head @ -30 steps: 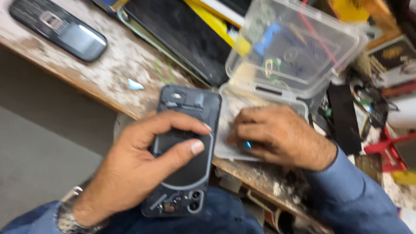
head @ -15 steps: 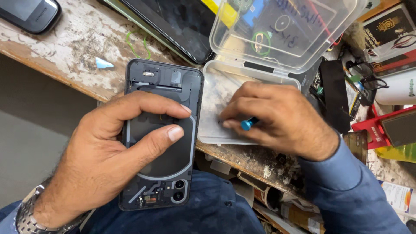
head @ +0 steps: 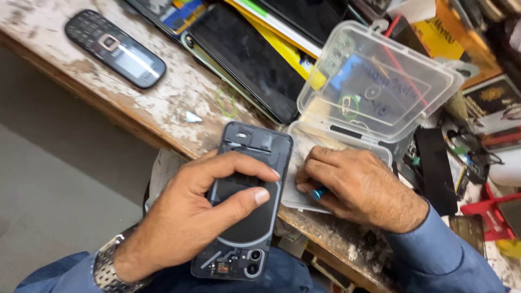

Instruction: The person uses a precision screwdriver to remove screws from the back of a disassembled smartphone. They place the screws into a plastic container and continue to unscrew components near the camera module.

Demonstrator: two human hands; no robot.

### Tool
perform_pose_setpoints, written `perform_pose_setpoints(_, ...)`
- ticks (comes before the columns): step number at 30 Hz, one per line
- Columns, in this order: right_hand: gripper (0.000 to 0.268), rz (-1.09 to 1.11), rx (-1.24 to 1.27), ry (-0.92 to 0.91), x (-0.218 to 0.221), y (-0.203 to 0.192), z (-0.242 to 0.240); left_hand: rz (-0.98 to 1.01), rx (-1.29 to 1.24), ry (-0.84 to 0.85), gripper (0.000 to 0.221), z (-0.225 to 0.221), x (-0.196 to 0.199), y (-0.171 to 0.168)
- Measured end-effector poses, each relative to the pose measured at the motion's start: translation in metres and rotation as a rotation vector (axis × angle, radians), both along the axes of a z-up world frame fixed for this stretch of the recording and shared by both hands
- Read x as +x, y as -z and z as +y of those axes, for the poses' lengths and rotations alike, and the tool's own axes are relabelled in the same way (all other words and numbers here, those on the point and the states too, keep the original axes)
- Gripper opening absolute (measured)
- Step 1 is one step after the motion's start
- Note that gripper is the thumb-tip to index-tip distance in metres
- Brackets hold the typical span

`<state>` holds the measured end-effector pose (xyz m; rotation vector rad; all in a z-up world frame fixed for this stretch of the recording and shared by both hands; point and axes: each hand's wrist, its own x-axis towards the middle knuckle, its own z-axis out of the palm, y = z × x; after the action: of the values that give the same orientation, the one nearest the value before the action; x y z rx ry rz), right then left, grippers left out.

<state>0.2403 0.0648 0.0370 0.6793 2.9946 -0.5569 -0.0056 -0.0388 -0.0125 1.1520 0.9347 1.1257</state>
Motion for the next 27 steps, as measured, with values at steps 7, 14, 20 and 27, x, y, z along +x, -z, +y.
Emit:
perform_pose_setpoints(7, 0.024, 0.040, -0.024, 0.058, 0.006, -0.008, -0.001, 0.127, 0.085, 0.039, 0.019, -0.004, 0.000, -0.002)
perform_pose_setpoints(14, 0.014, 0.214, 0.016, 0.240, 0.029, -0.024, -0.017, 0.172, 0.226, 0.145, 0.016, -0.003, 0.007, -0.002)
perform_pose_setpoints(20, 0.020, 0.315, 0.229, 0.216, 0.031, -0.025, -0.035, 0.223, 0.097, 0.302, 0.019, -0.006, 0.026, -0.008)
perform_pose_setpoints(27, 0.025, 0.268, 0.309, 0.210, 0.038, -0.030, -0.056, 0.348, 0.161, 0.370, 0.015, -0.009, 0.039, -0.006)
